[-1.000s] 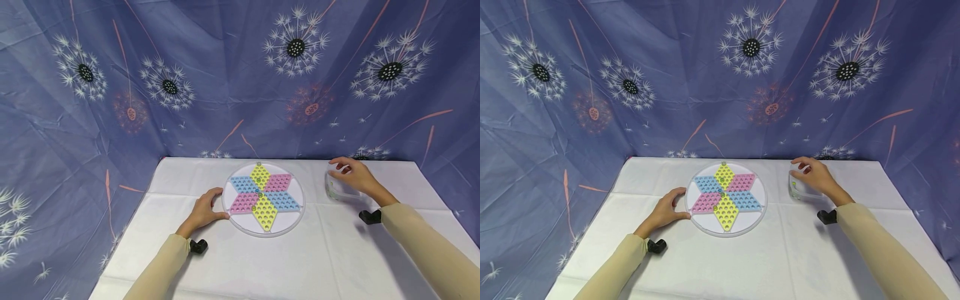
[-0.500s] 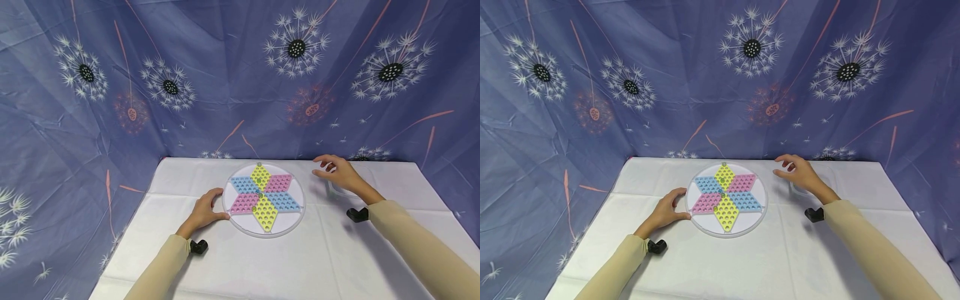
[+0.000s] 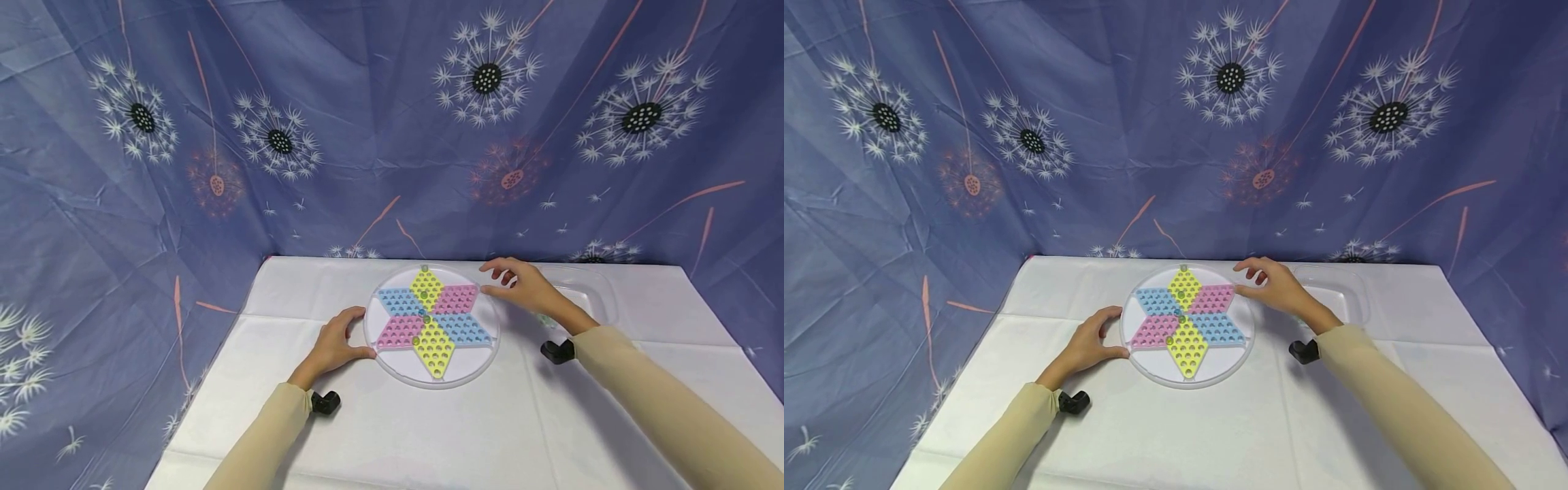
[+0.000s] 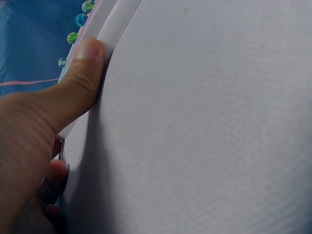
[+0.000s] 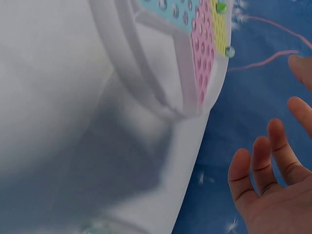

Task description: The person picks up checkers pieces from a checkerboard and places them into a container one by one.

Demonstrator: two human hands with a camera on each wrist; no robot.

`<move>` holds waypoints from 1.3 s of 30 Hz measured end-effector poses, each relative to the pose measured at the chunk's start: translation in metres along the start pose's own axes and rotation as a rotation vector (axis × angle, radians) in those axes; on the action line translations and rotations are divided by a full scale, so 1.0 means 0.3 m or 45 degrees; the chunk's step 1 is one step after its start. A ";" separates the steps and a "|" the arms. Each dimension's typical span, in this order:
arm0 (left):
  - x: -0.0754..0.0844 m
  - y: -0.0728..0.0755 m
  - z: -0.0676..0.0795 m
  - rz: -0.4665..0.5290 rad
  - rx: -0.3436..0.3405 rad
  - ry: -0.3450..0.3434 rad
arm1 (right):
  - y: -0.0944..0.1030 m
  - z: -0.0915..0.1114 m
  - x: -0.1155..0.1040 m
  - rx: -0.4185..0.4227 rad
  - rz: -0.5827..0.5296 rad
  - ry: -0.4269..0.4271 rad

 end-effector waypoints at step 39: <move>-0.003 -0.002 0.000 -0.008 0.013 -0.030 | -0.312 -0.074 -0.226 -0.265 -0.159 0.260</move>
Point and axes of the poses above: each hand's wrist, its own z-axis away from the middle knuckle, its own y-axis out of the back of the hand, x = y × z, the point moved 5 cm from there along -z, towards the middle knuckle, and after that the axes turned 5 degrees about z, right-handed, at the moved point
